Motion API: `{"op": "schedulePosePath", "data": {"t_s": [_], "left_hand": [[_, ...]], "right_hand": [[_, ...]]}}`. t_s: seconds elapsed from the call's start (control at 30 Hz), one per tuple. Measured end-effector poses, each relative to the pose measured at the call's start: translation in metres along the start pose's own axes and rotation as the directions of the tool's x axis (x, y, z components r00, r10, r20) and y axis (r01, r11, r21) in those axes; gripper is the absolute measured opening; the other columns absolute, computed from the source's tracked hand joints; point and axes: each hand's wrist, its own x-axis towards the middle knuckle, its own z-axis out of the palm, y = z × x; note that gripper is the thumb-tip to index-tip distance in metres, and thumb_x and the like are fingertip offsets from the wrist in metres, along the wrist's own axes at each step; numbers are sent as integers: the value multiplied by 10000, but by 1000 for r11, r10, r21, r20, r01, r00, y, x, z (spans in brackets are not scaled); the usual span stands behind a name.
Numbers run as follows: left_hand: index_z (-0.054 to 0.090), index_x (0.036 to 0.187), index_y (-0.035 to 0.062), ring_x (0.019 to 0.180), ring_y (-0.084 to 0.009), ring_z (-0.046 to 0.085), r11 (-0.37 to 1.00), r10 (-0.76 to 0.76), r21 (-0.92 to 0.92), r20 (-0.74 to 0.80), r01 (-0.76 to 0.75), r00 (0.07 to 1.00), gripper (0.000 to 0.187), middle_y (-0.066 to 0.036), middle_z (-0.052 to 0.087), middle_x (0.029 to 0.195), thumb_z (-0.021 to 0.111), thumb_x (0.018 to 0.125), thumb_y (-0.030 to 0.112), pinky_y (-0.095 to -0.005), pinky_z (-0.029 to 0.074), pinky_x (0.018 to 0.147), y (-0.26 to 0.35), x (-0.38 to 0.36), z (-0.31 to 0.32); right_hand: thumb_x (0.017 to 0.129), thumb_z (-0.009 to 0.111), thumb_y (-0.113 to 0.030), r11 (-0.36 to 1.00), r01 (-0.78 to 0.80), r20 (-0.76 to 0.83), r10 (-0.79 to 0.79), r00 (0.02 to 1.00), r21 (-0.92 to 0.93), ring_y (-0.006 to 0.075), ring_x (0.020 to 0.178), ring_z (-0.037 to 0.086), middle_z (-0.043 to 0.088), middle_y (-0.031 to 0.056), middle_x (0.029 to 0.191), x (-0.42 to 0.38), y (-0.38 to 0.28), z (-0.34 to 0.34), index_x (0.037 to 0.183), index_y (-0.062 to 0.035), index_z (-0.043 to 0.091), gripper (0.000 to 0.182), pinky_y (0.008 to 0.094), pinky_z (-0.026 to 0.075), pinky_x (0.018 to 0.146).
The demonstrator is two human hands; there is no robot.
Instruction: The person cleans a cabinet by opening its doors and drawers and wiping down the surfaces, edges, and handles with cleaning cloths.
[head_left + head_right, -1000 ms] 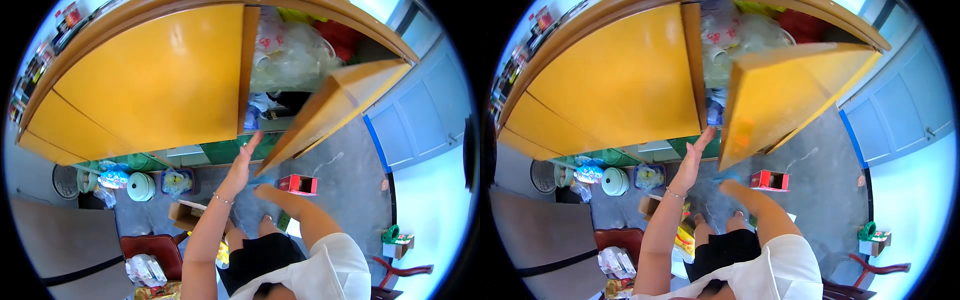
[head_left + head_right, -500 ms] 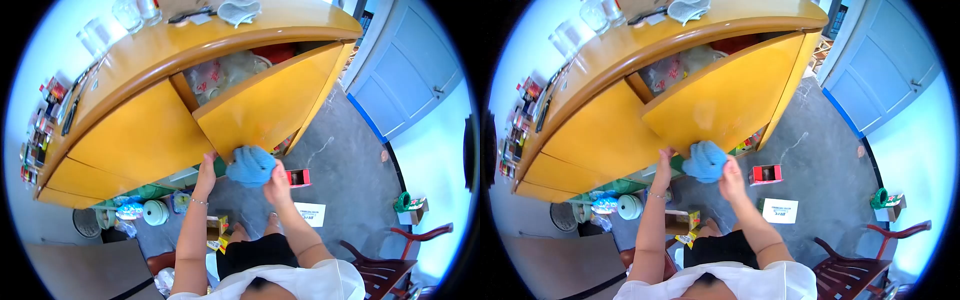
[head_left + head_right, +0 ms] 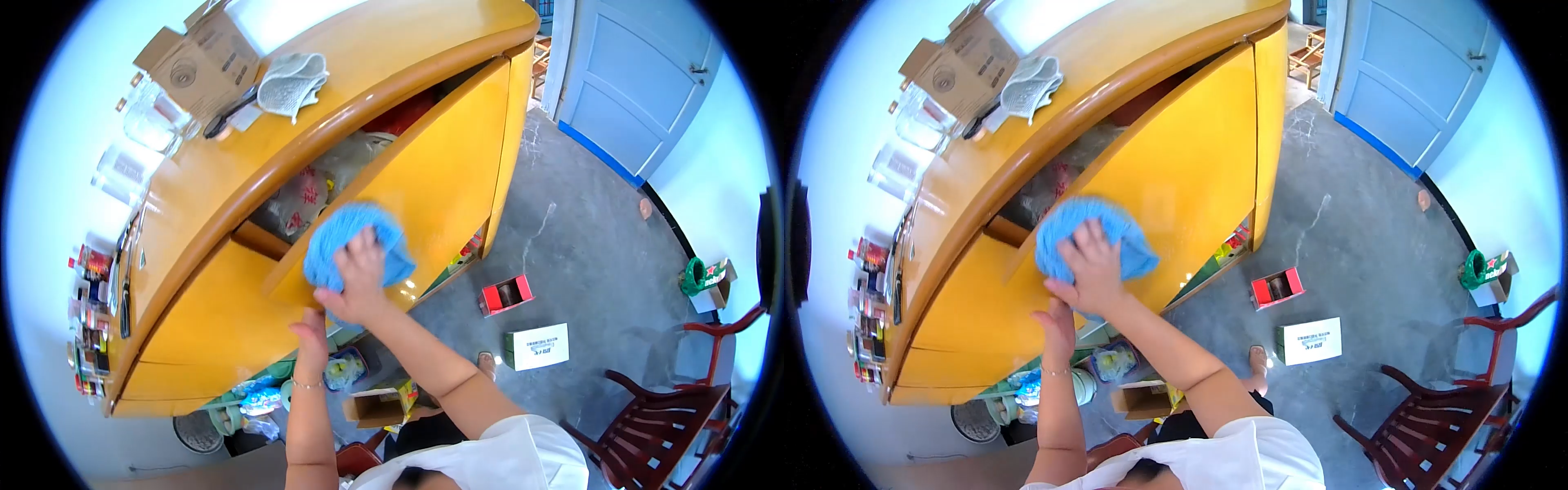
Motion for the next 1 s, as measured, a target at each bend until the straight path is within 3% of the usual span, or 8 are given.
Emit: {"op": "schedulePosePath", "data": {"t_s": [0.2,0.33,0.4,0.43,0.6,0.7,0.97,1.0], "left_hand": [[192,1335,-5,1291,-241,170,998,5,66,-121,3,993,986,-111,188,1404,168,710,757,-372,97,1052,-25,-8,-9],[199,1333,-2,1288,-237,177,999,47,14,-199,-45,979,972,-108,208,1396,199,716,749,-377,105,1050,-23,-14,3],[199,1332,-1,1285,-236,183,998,59,27,-247,-54,967,960,-105,216,1392,211,724,741,-377,114,1048,-25,-17,5],[205,1333,10,1281,-236,193,995,83,-24,-319,-96,944,937,-101,221,1390,222,735,732,-377,123,1046,-36,-23,0],[235,1331,33,1270,-221,223,980,155,-74,-278,-182,948,892,-83,260,1379,244,755,714,-372,148,1039,-21,-24,19],[250,1327,34,1264,-213,240,973,203,-60,-239,-223,950,876,-77,280,1371,258,763,704,-367,166,1034,-15,-22,23],[325,1287,20,1221,-224,315,898,307,-260,-211,-356,928,780,-103,360,1317,255,820,641,-358,232,1004,-28,-14,25],[331,1283,19,1215,-225,323,921,296,-178,-260,-347,919,769,-104,370,1308,249,827,633,-360,234,1002,-32,-14,26]], "right_hand": [[879,326,-410,989,-123,-253,98,963,-86,366,1287,169,209,206,1381,136,63,-72,1270,-2,359,566,533,51,1009],[911,277,-364,949,-264,-377,311,872,173,316,1304,130,177,212,1389,141,148,-97,1314,64,203,593,399,58,1050],[920,259,-356,866,-447,-364,500,785,224,284,1306,128,164,199,1397,119,210,-108,1318,73,170,592,330,72,1055],[921,260,-356,838,-467,-371,544,753,282,275,1305,130,160,194,1399,102,235,-111,1318,72,171,591,323,75,1055],[924,264,-359,605,-606,-286,789,543,516,238,1307,126,129,177,1409,12,303,-110,1316,78,171,595,307,77,1058],[926,257,-346,539,-563,-262,826,499,627,238,1309,116,119,172,1412,-64,367,-92,1312,86,173,586,306,72,1060],[928,267,-325,441,-610,-251,892,375,658,239,1309,115,129,175,1409,-157,412,-71,1310,88,179,569,309,96,1059],[928,275,-326,430,-590,-244,896,371,684,244,1308,116,132,177,1408,-178,420,-60,1311,88,172,573,313,100,1058]]}}
